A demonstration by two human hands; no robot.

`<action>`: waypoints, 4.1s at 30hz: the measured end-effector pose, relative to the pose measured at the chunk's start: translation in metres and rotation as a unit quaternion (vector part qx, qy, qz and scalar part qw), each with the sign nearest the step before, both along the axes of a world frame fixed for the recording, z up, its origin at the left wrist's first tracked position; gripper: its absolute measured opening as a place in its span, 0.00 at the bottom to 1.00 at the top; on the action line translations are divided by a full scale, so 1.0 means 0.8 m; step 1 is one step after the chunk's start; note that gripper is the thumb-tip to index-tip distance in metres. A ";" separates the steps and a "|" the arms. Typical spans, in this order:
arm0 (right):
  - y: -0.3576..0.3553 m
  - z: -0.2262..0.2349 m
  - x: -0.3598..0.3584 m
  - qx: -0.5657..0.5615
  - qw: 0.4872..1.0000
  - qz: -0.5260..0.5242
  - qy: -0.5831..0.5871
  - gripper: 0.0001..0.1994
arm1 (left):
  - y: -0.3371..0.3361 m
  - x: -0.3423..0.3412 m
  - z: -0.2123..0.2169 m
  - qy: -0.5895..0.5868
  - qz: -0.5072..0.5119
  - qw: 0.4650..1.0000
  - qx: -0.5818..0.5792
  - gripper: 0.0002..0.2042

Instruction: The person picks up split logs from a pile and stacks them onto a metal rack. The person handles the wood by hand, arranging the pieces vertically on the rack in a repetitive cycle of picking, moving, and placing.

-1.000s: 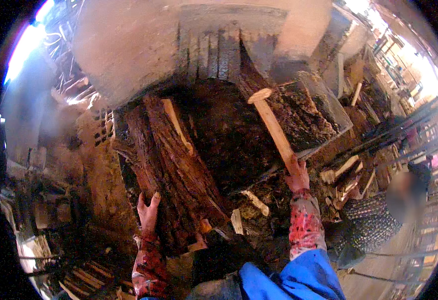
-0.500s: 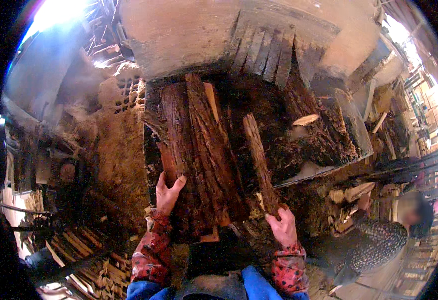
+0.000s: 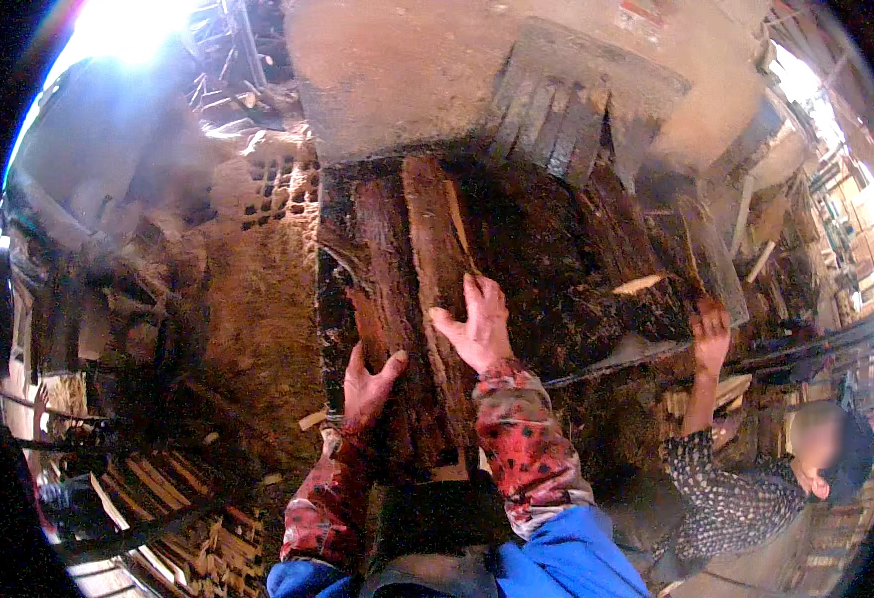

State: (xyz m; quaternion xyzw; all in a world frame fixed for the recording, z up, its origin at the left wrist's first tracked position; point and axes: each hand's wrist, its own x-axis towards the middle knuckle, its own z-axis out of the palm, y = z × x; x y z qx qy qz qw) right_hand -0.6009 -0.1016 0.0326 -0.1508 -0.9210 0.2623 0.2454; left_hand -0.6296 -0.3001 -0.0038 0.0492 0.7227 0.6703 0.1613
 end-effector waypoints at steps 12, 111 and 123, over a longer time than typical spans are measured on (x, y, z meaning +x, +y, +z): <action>-0.052 0.020 0.117 -0.007 0.997 0.059 -0.048 0.33 | -0.005 0.005 0.023 -0.020 0.003 1.000 0.023 0.35; -0.051 -0.061 0.174 -0.657 0.741 0.058 -0.127 0.34 | -0.130 0.074 0.005 -0.233 -0.066 0.970 0.017 0.48; 0.008 -0.126 0.178 -0.509 0.828 0.060 -0.228 0.43 | -0.098 0.081 -0.022 -0.238 -0.079 0.951 0.182 0.40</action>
